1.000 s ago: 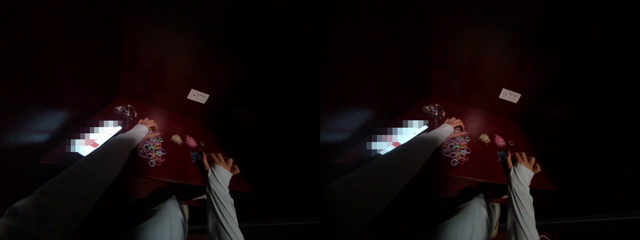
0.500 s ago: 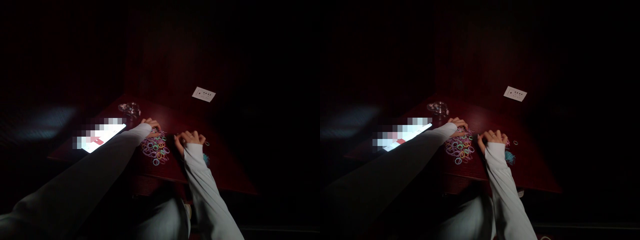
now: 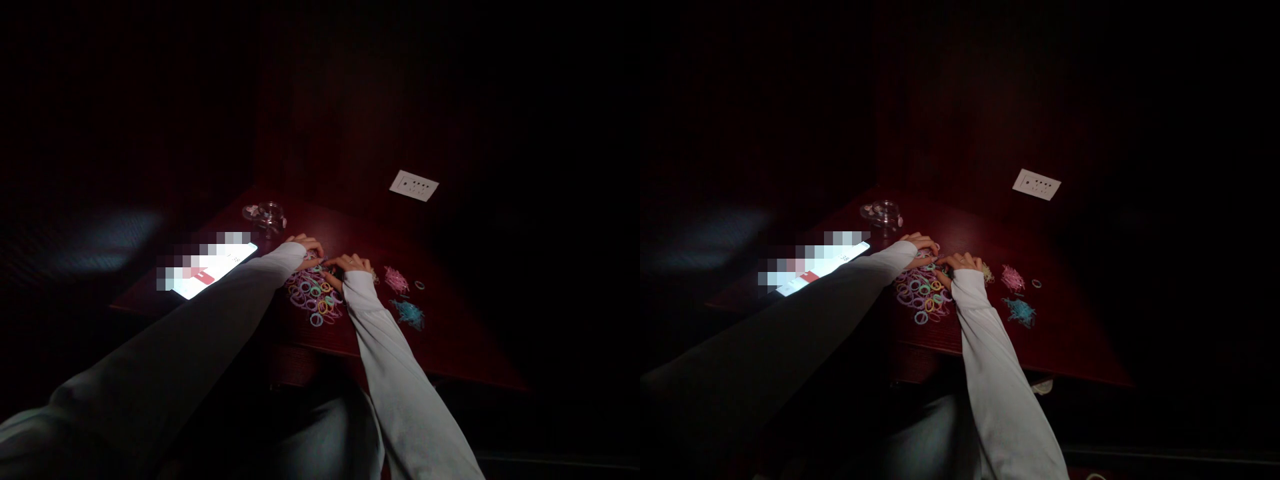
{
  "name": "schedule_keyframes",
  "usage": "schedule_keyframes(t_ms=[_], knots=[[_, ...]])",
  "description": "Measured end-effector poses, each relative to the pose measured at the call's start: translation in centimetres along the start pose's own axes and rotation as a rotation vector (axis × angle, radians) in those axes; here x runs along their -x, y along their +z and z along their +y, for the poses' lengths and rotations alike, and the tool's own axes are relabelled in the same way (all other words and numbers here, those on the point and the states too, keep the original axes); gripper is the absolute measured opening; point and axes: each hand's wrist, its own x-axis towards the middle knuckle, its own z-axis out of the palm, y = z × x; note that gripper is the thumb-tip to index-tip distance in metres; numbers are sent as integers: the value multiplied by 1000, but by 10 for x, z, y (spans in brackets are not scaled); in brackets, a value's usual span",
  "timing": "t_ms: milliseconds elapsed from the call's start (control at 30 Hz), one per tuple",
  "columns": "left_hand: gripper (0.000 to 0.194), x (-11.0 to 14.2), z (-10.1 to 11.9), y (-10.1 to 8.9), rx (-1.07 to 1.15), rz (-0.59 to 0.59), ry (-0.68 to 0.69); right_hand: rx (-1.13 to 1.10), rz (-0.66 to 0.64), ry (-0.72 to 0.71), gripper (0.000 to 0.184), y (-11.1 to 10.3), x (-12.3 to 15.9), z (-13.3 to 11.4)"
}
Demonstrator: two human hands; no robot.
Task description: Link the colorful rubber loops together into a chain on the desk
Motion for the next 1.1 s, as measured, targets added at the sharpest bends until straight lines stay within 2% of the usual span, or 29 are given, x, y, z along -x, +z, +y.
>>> schedule_keyframes(t_ms=[267, 733, 1100], knots=[[17, 0, 0, -1, -11, -11, -5, 14, 5, 36, 25, 6, -6, -6], [16, -2, -3, 1, -16, 10, 10, 5, 39, 71, 32, 4, -6, -4], [17, -3, -5, 4, -29, 22, 23, -31, 16, 75, 33, 4, -7, -4]])
